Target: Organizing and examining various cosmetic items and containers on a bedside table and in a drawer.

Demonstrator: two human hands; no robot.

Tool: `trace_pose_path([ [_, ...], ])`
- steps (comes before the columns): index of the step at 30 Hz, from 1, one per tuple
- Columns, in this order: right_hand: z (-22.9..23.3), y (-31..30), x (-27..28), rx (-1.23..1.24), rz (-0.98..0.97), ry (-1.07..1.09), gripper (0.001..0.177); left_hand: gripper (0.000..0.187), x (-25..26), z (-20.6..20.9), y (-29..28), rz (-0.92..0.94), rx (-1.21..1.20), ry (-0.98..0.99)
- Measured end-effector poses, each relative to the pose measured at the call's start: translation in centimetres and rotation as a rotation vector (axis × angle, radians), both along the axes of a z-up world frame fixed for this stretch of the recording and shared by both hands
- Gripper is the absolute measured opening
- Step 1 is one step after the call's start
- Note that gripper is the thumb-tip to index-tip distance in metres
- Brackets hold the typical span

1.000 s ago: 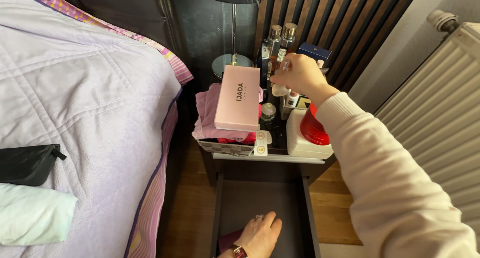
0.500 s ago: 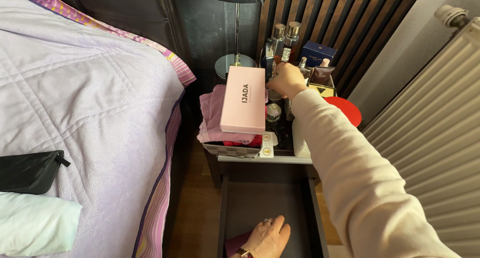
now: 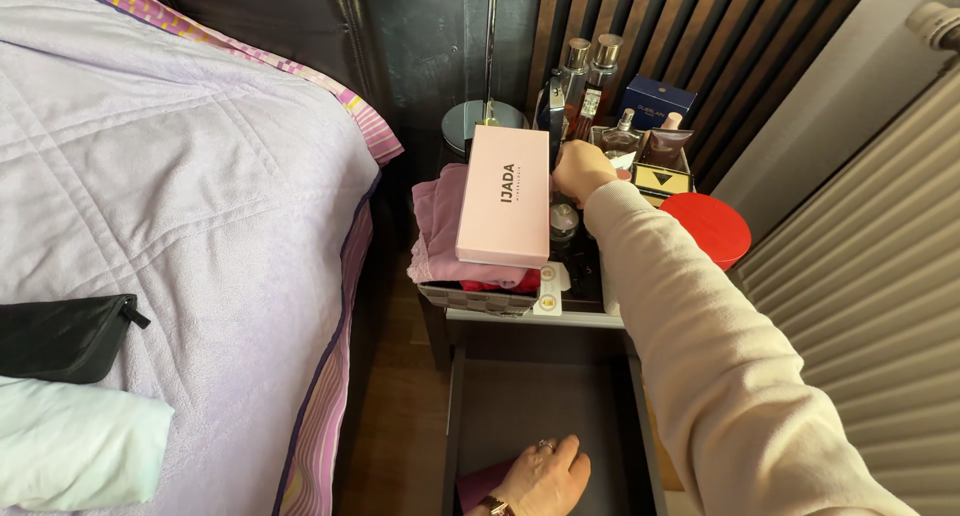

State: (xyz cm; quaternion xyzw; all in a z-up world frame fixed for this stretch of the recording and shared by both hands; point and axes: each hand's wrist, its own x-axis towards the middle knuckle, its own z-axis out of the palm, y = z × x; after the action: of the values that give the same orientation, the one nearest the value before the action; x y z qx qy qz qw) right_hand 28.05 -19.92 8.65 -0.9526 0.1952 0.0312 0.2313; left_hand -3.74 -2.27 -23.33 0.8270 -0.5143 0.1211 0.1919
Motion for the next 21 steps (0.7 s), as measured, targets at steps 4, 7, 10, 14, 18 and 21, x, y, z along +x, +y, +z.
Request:
trace_pose_path([
  [4, -0.5, 0.0, 0.7, -0.101, 0.065, -0.013, 0.029, 0.019, 0.0, 0.5, 0.2, 0.008, -0.032, -0.046],
  [7, -0.5, 0.3, 0.5, -0.087, 0.043, -0.012, 0.032, 0.018, 0.1, 1.5, 0.4, 0.023, -0.071, -0.078],
  [10, -1.5, -0.2, 0.9, -0.114, 0.034, -0.059, 0.031, 0.016, 0.2, 2.8, 0.7, 0.001, -0.099, -0.086],
  [14, 2.2, 2.4, -2.7, -0.248, 0.01, -0.029, 0.033, 0.018, -0.3, 3.3, 0.9, -0.05, -0.059, -0.025],
  [18, 6.4, 3.0, -10.2, -0.273, 0.035, -0.172, 0.031, 0.011, -1.3, 10.3, 2.8, -0.044, 0.032, 0.062],
  [21, 7.4, 1.0, -16.4, -0.401, 0.22, -0.471, 0.037, 0.01, -1.2, 11.3, 3.5, -0.04, 0.024, 0.08],
])
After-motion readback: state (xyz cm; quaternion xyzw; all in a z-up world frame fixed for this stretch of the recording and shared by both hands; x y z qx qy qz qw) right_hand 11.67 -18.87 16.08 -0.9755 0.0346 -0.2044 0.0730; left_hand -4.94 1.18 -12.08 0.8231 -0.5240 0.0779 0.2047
